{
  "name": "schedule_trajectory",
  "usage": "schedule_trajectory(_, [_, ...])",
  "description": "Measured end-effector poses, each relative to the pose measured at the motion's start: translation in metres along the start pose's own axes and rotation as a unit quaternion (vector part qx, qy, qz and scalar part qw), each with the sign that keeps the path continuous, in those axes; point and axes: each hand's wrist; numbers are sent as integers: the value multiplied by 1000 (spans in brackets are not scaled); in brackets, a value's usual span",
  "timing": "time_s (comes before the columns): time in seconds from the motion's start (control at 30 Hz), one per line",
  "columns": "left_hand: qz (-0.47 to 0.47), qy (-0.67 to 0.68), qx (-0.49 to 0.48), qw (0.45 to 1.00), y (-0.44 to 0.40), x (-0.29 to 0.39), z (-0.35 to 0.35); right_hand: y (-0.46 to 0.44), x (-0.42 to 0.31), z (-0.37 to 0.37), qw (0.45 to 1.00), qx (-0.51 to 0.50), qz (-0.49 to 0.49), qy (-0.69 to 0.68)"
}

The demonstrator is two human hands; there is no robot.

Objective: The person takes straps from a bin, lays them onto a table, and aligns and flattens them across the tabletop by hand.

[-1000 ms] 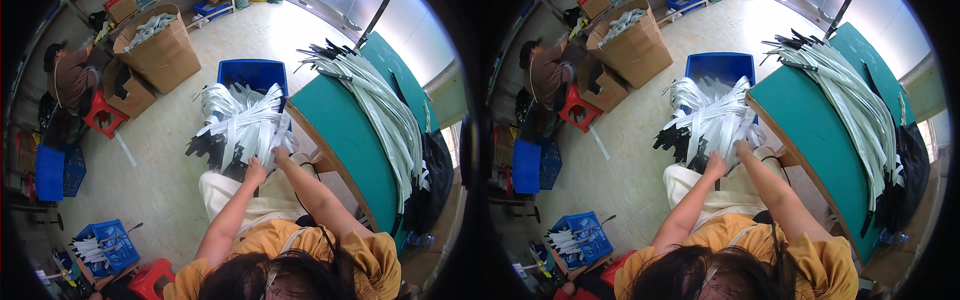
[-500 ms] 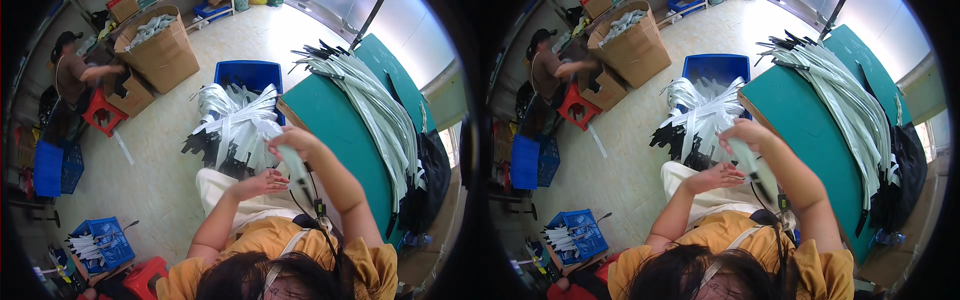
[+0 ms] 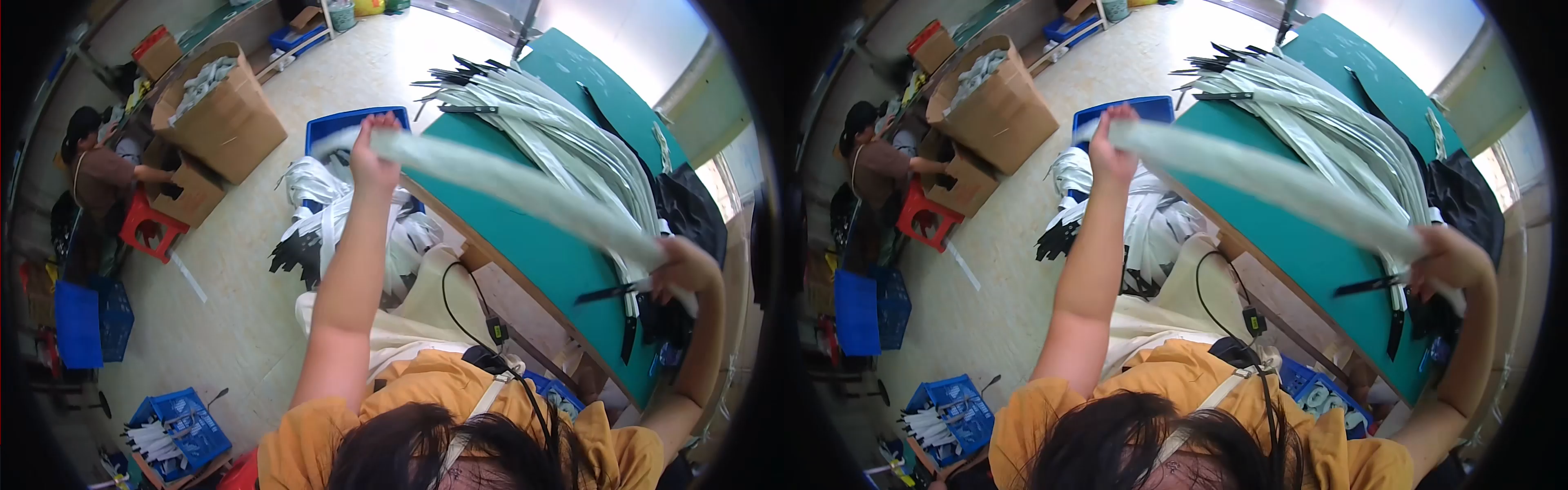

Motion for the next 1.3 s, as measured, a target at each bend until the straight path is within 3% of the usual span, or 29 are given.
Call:
schedule_trajectory(0.07, [-54, -135, -9, 989, -19, -41, 34, 4, 38, -34, 992, 110, 29, 46])
schedule_trajectory(0.17, [-123, -323, -76, 935, -58, -93, 30, -6, 93, -63, 972, 216, 52, 76])
schedule_trajectory(0.23, [-163, -374, 20, 913, -69, -120, 35, -59, 180, -91, 898, 315, -51, 304])
schedule_trajectory(0.3, [-182, -453, 99, 867, -68, -134, 23, -80, 149, -77, 892, 316, 64, 316])
schedule_trajectory(0.33, [-178, -504, 124, 836, -68, -137, 5, -100, 136, -64, 932, 288, 133, 175])
schedule_trajectory(0.4, [-199, -562, 171, 785, -60, -130, -27, -198, 234, -53, 916, 236, 151, 289])
schedule_trajectory(0.43, [-222, -573, 196, 764, -47, -115, -42, -206, 213, -31, 935, 211, 150, 241])
schedule_trajectory(0.47, [-202, -587, 169, 766, -32, -99, -57, -231, 242, -24, 929, 239, 78, 271])
schedule_trajectory(0.5, [-179, -602, 147, 764, -19, -78, -69, -241, 258, -26, 919, 288, 71, 259])
schedule_trajectory(0.57, [-28, -651, 51, 757, 2, -25, -85, -243, 253, -14, 884, 381, 80, 258])
schedule_trajectory(0.63, [243, -710, 73, 657, 23, 36, -104, -229, 230, -6, 880, 405, 64, 241])
schedule_trajectory(0.67, [293, -700, 131, 638, 31, 74, -128, -240, 252, 2, 778, 525, 2, 345])
schedule_trajectory(0.7, [341, -684, 184, 617, 38, 108, -154, -238, 234, 10, 740, 566, -27, 363])
schedule_trajectory(0.77, [280, -798, 313, 433, 75, 141, -182, -217, 162, 42, 649, 646, -83, 392])
schedule_trajectory(0.83, [79, -852, 346, 386, 102, 149, -206, -214, 112, 77, 674, 640, -199, 312])
schedule_trajectory(0.9, [-30, -929, 219, 297, 124, 137, -225, -209, 64, 116, 710, 583, -318, 235])
schedule_trajectory(1.0, [-39, -966, 189, 173, 145, 109, -232, -213, 8, 184, 774, 422, -447, 152])
schedule_trajectory(1.1, [-89, -939, 263, 201, 139, 123, -245, -221, -26, 235, 839, 206, -470, 181])
schedule_trajectory(1.13, [-134, -935, 229, 235, 134, 133, -243, -219, -36, 244, 831, 165, -486, 217])
schedule_trajectory(1.23, [-187, -927, 217, 244, 114, 153, -228, -231, -52, 270, 834, 82, -496, 229])
schedule_trajectory(1.27, [-147, -924, 227, 271, 107, 173, -258, -236, -57, 277, 848, 61, -476, 224])
schedule_trajectory(1.3, [-173, -926, 205, 266, 100, 182, -253, -242, -62, 282, 861, 41, -457, 220])
Point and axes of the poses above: each hand's wrist, its own y-axis away from the middle knuckle, its own z-axis out of the palm, x = y × z, and after that the axes turned 11 degrees about y, right-handed
